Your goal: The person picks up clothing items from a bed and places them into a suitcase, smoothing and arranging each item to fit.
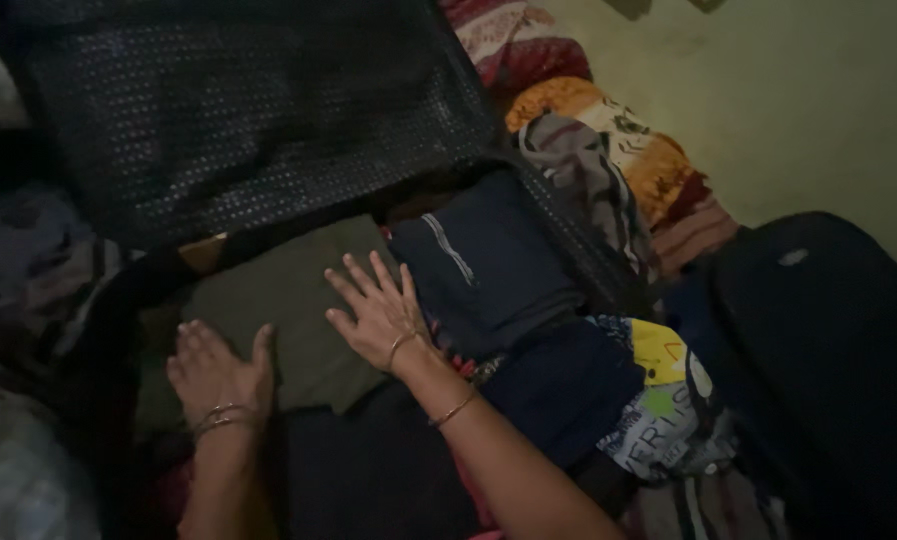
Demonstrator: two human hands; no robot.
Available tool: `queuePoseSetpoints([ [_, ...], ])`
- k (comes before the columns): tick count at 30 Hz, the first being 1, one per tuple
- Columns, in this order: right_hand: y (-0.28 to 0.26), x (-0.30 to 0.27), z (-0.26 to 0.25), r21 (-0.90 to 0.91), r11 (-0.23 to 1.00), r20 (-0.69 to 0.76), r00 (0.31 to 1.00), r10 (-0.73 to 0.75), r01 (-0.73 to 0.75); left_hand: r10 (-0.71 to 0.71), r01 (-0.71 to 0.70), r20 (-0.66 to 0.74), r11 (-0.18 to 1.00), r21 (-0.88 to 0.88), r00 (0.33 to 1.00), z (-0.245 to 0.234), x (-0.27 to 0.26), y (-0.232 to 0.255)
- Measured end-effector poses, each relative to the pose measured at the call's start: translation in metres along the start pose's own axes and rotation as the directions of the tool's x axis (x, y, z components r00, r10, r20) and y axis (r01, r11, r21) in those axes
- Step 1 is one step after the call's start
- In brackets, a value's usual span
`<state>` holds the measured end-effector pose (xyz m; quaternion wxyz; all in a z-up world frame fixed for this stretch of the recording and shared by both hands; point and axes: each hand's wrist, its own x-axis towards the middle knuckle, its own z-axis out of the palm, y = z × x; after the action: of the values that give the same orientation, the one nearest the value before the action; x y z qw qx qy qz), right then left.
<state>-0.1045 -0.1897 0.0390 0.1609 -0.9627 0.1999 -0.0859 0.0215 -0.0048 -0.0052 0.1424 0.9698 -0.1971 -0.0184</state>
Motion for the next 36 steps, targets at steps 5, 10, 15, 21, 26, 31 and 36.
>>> queuePoseSetpoints([
  [5, -0.001, 0.004, 0.017, -0.023, 0.998, -0.074, 0.996, 0.05, -0.052, 0.028, -0.03, 0.048, 0.998, 0.049, 0.998, 0.015, 0.009, -0.011],
  [10, 0.011, 0.005, 0.028, 0.008, 0.999, -0.129, 0.991, 0.035, -0.034, 0.121, -0.117, -0.081, 0.992, 0.054, 0.989, 0.048, 0.016, -0.029],
  [15, 0.033, -0.002, 0.04, 0.171, 0.985, -0.281, 0.958, 0.058, -0.01, 0.232, -0.231, -0.005, 0.968, -0.095, 0.973, 0.061, 0.018, -0.057],
  [21, 0.019, -0.022, 0.021, 0.023, 0.996, 0.071, 0.993, 0.09, -0.092, 0.24, -0.229, 0.076, 0.965, -0.124, 0.968, 0.033, -0.026, -0.059],
  [26, -0.003, -0.095, -0.006, 0.002, 0.995, 0.198, 0.975, 0.097, -0.099, 0.1, -0.072, 0.407, 0.994, -0.083, 0.908, -0.05, -0.127, -0.037],
  [31, -0.043, -0.177, -0.022, 0.006, 0.995, 0.242, 0.966, 0.093, -0.098, 0.144, -0.163, 0.241, 0.985, 0.061, 0.96, -0.075, -0.249, -0.029],
  [36, -0.081, -0.245, -0.006, 0.009, 1.0, 0.38, 0.925, 0.015, -0.02, 0.384, -0.421, -0.249, 0.9, -0.114, 0.889, -0.047, -0.309, -0.042],
])
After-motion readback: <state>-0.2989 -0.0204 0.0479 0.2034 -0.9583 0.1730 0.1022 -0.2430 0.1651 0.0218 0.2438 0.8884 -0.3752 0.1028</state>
